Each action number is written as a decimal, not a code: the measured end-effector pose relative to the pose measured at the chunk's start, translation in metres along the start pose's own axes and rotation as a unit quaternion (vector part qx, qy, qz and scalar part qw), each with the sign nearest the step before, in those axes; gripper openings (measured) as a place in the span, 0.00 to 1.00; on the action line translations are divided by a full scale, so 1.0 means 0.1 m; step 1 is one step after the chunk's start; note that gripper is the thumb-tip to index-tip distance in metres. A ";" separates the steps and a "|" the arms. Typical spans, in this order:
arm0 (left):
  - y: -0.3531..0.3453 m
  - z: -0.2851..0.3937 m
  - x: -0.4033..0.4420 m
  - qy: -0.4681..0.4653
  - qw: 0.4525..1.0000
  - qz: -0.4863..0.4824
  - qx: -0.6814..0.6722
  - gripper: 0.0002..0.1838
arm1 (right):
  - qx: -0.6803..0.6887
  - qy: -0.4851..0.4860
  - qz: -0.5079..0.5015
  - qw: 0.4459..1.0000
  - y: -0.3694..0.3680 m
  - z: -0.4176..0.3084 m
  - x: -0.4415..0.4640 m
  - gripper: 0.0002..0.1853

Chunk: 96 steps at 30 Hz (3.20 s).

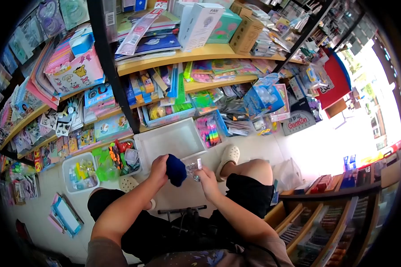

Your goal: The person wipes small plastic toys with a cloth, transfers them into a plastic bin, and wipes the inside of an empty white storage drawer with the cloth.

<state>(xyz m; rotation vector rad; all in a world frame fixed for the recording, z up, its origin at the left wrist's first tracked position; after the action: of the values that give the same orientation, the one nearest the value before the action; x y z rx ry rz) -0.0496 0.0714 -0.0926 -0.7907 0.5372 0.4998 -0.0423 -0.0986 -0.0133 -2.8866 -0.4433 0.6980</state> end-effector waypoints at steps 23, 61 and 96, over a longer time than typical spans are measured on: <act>-0.11 -0.56 -0.69 -0.076 0.886 -0.165 0.427 0.15 | -0.372 -0.062 -0.086 0.922 -1.05 0.50 1.48 0.07; -0.09 -0.52 -0.60 0.121 0.759 -0.264 0.582 0.13 | 0.040 -0.301 0.256 0.918 0.87 2.50 2.28 0.11; -0.15 -0.57 -0.54 0.082 0.768 -0.243 0.587 0.12 | -0.089 -0.235 0.357 0.900 1.90 2.03 2.06 0.29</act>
<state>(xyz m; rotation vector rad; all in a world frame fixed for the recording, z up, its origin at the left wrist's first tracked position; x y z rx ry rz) -0.0958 0.0069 -0.0845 0.2728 0.6485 -0.4264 0.0856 -0.2010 -0.3182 -2.9975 0.5963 1.5409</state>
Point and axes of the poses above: each hand's wrist, its own x-axis towards the middle knuckle, its own y-axis out of the back of the hand, z = x × y, the point moved 7 cm from there along x, towards the middle knuckle
